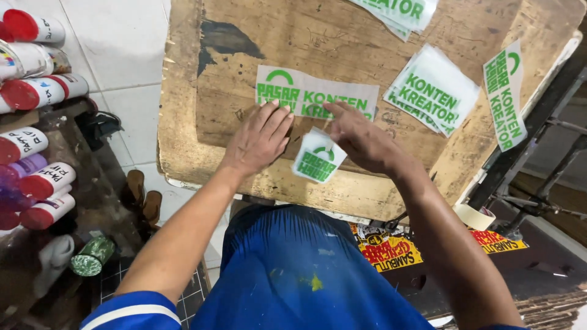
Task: Cutting masking tape with scissors and applying it to printed labels to organize them on a wooden board.
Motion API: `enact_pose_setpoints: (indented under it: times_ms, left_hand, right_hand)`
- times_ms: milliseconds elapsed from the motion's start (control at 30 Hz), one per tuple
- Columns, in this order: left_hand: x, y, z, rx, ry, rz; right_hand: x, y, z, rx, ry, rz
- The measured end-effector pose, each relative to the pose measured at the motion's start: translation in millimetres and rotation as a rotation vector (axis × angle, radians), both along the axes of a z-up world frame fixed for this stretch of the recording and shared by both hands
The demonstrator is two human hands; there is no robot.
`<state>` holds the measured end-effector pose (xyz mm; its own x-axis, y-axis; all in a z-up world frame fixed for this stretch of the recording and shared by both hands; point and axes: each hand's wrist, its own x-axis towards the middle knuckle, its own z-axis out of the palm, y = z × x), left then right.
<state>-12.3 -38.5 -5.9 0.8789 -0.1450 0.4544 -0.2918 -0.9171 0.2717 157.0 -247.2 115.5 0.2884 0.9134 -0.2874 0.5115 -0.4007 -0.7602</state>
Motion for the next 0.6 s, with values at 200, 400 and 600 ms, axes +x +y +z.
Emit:
enact_pose_setpoints:
  times_ms: [200, 400, 600]
  left_hand:
    - [11, 12, 7, 0.019, -0.017, -0.098]
    - [12, 11, 3, 0.018, 0.022, -0.129]
    - [10, 13, -1, 0.006, 0.034, -0.159]
  right_hand:
    - [4, 28, 16, -0.453, 0.088, 0.094]
    - [8, 31, 16, -0.483, 0.09, 0.162]
    - [9, 29, 13, -0.422, -0.007, 0.233]
